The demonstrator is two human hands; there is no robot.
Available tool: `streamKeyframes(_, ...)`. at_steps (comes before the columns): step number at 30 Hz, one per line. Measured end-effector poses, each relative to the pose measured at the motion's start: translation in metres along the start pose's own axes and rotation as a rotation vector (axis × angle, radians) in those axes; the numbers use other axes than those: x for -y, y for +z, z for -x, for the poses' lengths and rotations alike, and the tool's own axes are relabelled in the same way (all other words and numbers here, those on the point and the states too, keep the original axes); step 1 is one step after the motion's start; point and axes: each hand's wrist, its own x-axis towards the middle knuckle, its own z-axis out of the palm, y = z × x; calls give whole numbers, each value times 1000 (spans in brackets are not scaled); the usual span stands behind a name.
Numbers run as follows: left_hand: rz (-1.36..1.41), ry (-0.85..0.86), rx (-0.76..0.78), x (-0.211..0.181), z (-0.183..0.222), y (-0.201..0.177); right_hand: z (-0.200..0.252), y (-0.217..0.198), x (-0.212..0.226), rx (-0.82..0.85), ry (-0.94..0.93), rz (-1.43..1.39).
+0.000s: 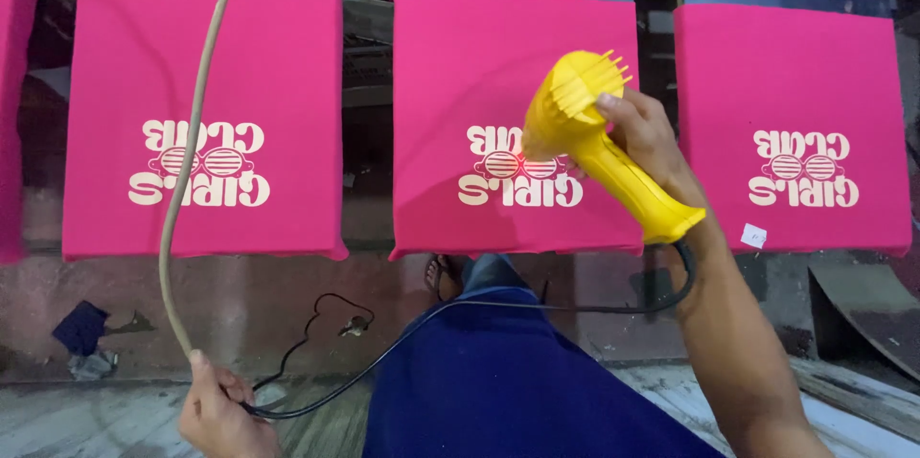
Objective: Using a handheld heat gun to flash dry screen-printed ink on pink shirts as they move on a production press.
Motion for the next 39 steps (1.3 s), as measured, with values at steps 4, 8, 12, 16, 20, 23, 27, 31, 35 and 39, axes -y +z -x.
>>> streamKeyframes(4,13,12,51,-1,3,2,-3,9,-1,-59,7,-15)
streamKeyframes(8,80,50,80,10,-7,-1,-3,-4,-6,-106,-59,-51)
streamKeyframes(12,69,-6,70,10,-3,1,-5,-9,-14,-11,-104,-123)
streamKeyframes(16,100,4,94,4,1,0,-1,-7,-2,-157,-26,-38)
streamKeyframes(20,87,-1,75,10,-4,0,0,-22,-10,-40,-48,-27)
streamKeyframes(23,108,-9,78,10,-4,3,-3,-21,-14,-86,-56,-52)
streamKeyframes(27,24,-8,58,1,-1,3,9,-33,-10,-54,-60,-2)
streamKeyframes(31,78,-19,91,10,-9,7,2,-30,-19,-49,-28,-124)
streamKeyframes(35,106,43,99,12,-11,4,5,-35,-17,-208,-84,-61)
streamKeyframes(39,45,33,98,6,-7,5,19,-46,-14,-102,-3,-62)
